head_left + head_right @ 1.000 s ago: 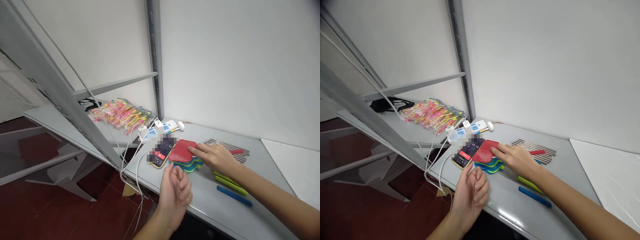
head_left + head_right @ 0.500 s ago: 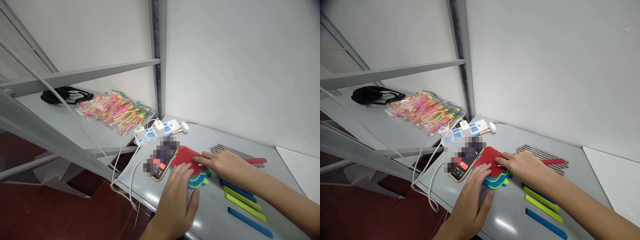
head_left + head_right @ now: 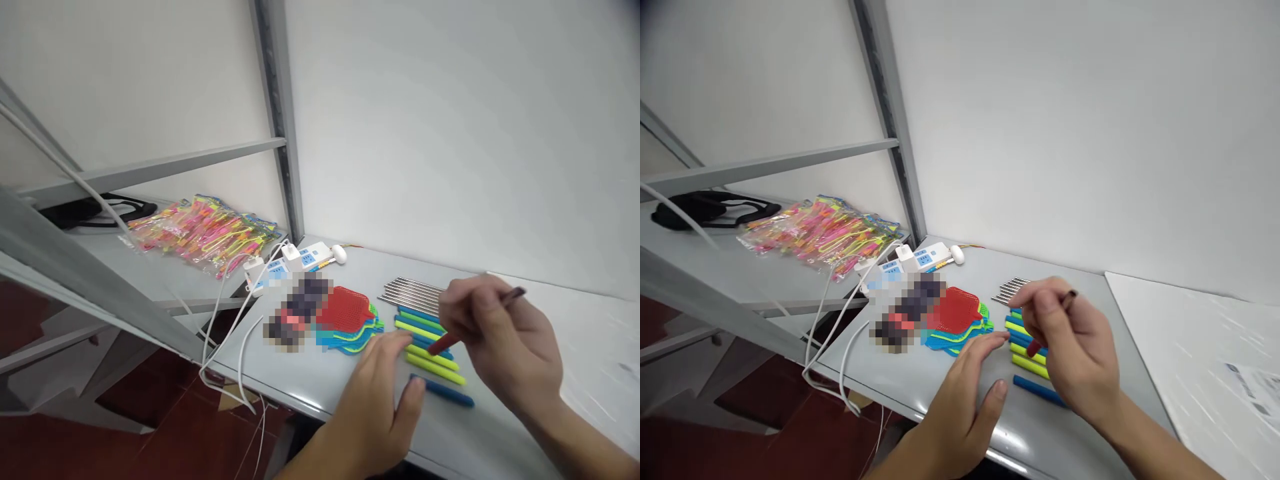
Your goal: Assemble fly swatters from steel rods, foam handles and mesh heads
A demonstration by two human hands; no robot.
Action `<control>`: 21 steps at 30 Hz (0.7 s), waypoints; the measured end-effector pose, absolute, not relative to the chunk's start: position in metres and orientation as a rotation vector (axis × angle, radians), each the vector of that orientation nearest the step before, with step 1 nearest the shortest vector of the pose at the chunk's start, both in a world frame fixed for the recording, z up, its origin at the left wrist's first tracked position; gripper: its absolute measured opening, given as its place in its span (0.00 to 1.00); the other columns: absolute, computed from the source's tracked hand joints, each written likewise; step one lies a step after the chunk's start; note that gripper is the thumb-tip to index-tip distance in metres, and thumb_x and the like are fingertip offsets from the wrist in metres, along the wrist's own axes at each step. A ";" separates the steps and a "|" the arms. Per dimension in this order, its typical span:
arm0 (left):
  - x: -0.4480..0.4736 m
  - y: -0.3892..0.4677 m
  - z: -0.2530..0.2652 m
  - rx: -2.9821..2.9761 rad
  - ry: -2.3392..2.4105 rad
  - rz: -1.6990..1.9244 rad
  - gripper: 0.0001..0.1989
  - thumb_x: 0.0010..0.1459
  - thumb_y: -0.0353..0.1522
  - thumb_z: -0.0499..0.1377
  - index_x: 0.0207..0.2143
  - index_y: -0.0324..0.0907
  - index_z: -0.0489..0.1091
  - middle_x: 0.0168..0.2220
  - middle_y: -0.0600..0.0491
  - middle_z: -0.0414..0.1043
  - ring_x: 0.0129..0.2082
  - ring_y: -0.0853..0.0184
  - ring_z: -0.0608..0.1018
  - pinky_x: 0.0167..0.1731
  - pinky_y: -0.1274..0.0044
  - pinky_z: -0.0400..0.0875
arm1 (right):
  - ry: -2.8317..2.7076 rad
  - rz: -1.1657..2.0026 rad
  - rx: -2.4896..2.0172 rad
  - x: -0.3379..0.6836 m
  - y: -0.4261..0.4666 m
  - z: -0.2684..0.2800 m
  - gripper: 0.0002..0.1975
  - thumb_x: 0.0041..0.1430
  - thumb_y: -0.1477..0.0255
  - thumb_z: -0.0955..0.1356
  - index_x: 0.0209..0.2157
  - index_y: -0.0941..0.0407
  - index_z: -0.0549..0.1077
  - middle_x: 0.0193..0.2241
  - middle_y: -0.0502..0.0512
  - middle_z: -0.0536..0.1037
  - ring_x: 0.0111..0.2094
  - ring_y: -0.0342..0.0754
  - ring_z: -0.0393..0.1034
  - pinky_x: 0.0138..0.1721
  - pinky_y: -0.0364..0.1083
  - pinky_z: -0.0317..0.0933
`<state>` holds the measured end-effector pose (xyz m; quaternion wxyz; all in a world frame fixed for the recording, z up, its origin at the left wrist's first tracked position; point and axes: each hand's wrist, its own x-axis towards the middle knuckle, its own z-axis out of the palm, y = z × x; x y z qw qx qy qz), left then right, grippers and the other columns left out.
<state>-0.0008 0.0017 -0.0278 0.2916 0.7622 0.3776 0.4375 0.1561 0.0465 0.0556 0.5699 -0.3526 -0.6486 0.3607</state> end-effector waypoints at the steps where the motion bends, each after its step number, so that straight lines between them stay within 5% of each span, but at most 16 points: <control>1: 0.009 -0.002 -0.021 1.981 0.982 1.151 0.22 0.65 0.32 0.50 0.60 0.43 0.53 0.58 0.46 0.62 0.57 0.60 0.65 0.56 0.66 0.60 | -1.300 0.936 -0.776 0.155 0.037 0.058 0.14 0.68 0.64 0.60 0.33 0.53 0.72 0.18 0.44 0.56 0.17 0.39 0.52 0.19 0.41 0.51; 4: 0.035 -0.016 -0.003 1.865 0.953 1.005 0.14 0.68 0.37 0.46 0.52 0.44 0.61 0.44 0.49 0.71 0.43 0.63 0.72 0.41 0.72 0.66 | -0.885 1.097 -0.640 0.153 0.010 0.064 0.16 0.67 0.62 0.60 0.28 0.54 0.68 0.18 0.43 0.52 0.16 0.37 0.48 0.17 0.40 0.46; 8: 0.056 -0.041 0.003 1.871 0.951 0.765 0.16 0.69 0.40 0.41 0.38 0.44 0.63 0.25 0.57 0.65 0.24 0.68 0.65 0.25 0.76 0.55 | -0.634 1.233 -0.618 0.165 -0.026 0.060 0.17 0.65 0.60 0.62 0.26 0.55 0.65 0.19 0.42 0.52 0.16 0.36 0.44 0.17 0.39 0.46; 15: 0.092 -0.062 -0.015 1.875 0.909 0.661 0.20 0.70 0.43 0.37 0.33 0.44 0.60 0.23 0.58 0.62 0.22 0.69 0.64 0.23 0.77 0.52 | -0.467 1.375 -0.722 0.214 -0.050 0.032 0.22 0.60 0.51 0.64 0.24 0.55 0.64 0.16 0.40 0.47 0.15 0.36 0.34 0.14 0.38 0.37; 21: 0.131 -0.056 -0.019 2.308 1.093 0.592 0.14 0.68 0.37 0.42 0.37 0.42 0.63 0.29 0.50 0.69 0.28 0.61 0.71 0.27 0.74 0.52 | -0.379 1.261 -0.685 0.251 -0.052 0.012 0.24 0.58 0.49 0.66 0.24 0.56 0.64 0.14 0.39 0.49 0.15 0.35 0.39 0.15 0.38 0.47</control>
